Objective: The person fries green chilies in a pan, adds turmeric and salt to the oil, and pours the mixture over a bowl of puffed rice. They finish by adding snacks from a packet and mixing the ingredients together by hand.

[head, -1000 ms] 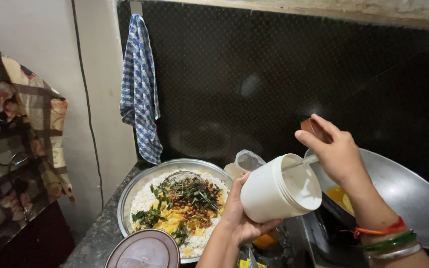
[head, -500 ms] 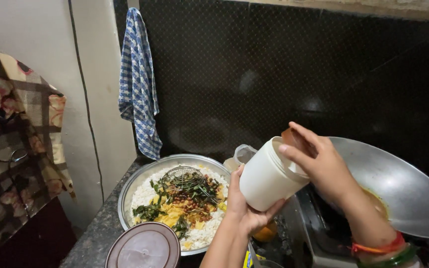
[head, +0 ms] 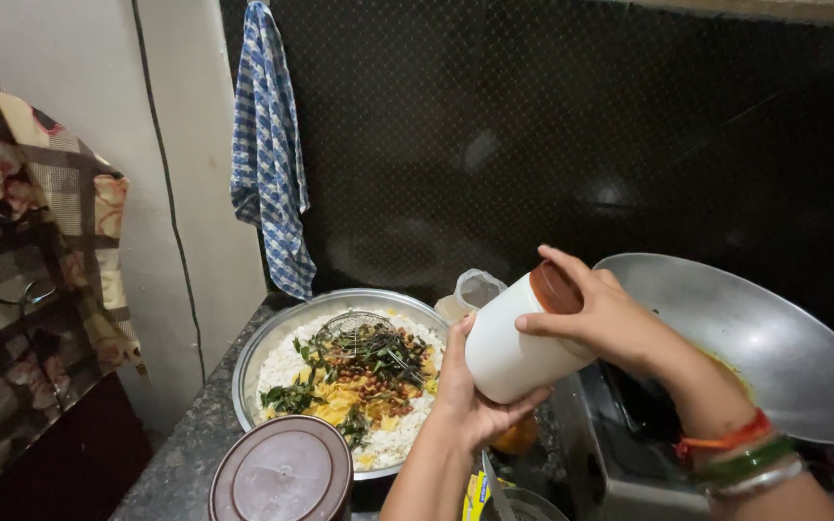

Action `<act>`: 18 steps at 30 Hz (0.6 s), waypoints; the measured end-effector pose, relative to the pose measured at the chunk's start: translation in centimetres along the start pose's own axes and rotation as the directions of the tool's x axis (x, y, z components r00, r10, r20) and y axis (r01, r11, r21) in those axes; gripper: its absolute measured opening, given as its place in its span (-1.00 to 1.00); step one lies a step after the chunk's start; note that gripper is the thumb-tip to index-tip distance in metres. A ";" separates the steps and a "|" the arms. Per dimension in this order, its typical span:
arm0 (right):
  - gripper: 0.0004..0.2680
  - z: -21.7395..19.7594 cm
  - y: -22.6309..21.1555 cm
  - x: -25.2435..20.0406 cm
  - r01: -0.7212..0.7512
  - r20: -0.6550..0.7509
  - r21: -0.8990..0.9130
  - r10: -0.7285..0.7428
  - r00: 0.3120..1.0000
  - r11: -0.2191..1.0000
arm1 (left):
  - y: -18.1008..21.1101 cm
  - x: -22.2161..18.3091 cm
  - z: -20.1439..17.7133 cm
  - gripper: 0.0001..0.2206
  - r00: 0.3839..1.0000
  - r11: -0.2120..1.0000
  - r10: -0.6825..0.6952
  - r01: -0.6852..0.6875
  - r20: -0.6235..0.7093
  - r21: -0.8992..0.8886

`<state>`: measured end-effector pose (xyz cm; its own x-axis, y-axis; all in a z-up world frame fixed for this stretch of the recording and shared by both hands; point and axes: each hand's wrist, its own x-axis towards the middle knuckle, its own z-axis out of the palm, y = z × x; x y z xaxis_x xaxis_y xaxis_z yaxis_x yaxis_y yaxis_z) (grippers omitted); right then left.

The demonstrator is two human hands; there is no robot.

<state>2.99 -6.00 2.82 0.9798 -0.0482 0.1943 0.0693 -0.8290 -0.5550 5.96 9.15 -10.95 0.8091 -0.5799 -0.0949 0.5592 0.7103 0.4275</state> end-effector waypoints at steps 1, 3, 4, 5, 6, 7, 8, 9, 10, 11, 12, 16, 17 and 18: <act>-0.14 0.2 0.6 0.3 -0.003 0.000 0.000 0.003 1.000 1.000 | -0.1 -0.1 0.1 -0.30 1.000 1.000 -0.003 0.003 -0.001 -0.001; -0.16 0.6 1.6 1.2 0.035 0.083 0.033 -0.038 0.996 0.999 | 0.0 -0.3 0.5 -0.31 0.999 1.000 0.015 -0.014 -0.037 0.024; -0.16 0.7 1.7 1.3 0.034 0.084 0.033 -0.037 0.996 0.999 | 0.1 -0.2 0.6 -0.31 0.999 1.000 0.014 -0.013 -0.038 0.024; -0.16 0.9 1.7 1.4 0.001 0.085 0.056 -0.006 0.996 0.998 | 0.2 -0.2 0.7 -0.32 0.997 0.999 0.033 -0.032 -0.070 0.018; -0.16 1.1 1.8 1.4 -0.032 0.087 0.079 0.025 0.996 0.996 | 0.3 -0.1 0.8 -0.33 0.993 0.999 0.052 -0.051 -0.102 0.012; -0.16 1.3 2.1 1.9 -0.033 0.089 0.078 0.026 0.996 0.996 | 0.3 -0.1 1.0 -0.33 0.993 0.999 0.051 -0.050 -0.103 0.010; -0.13 1.5 2.4 2.3 -0.043 0.130 0.114 0.028 0.991 0.993 | 0.3 -0.2 1.2 -0.33 0.991 0.998 0.070 -0.069 -0.114 0.011; -0.10 1.7 2.8 2.8 -0.054 0.171 0.151 0.028 0.985 0.987 | 0.4 -0.2 1.3 -0.34 0.988 0.996 0.090 -0.089 -0.124 0.013; -0.10 1.8 2.3 3.1 -0.054 0.171 0.151 0.028 0.985 0.987 | 0.6 -0.1 1.3 -0.34 0.988 0.996 0.090 -0.089 -0.125 0.014; -0.12 2.0 1.8 3.3 0.018 0.093 0.075 -0.025 0.995 0.997 | 0.7 -0.2 1.3 -0.34 0.989 0.995 0.103 -0.101 -0.103 0.022; -0.13 2.1 1.3 3.4 0.084 0.018 -0.007 -0.084 0.996 0.996 | 0.9 -0.2 1.3 -0.34 0.990 0.993 0.116 -0.113 -0.080 0.031; -0.15 2.3 1.5 4.7 0.100 -0.042 -0.013 -0.101 0.994 0.995 | 2.4 0.6 1.7 -0.33 0.992 0.994 0.100 -0.097 -0.071 0.047; -0.16 2.5 2.0 5.3 0.126 -0.039 0.052 -0.124 0.992 0.991 | 2.9 1.0 1.8 -0.33 0.987 0.992 0.089 -0.077 -0.132 0.095; -0.17 2.6 2.4 5.9 0.151 -0.038 0.117 -0.147 0.988 0.982 | 3.4 1.4 1.9 -0.33 0.978 0.988 0.082 -0.054 -0.194 0.141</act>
<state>9.47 -6.79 0.50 0.9511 0.0530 0.3044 0.2374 -0.7560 -0.6100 8.61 9.98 -7.95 0.8716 -0.4316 -0.2323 0.4832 0.6772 0.5549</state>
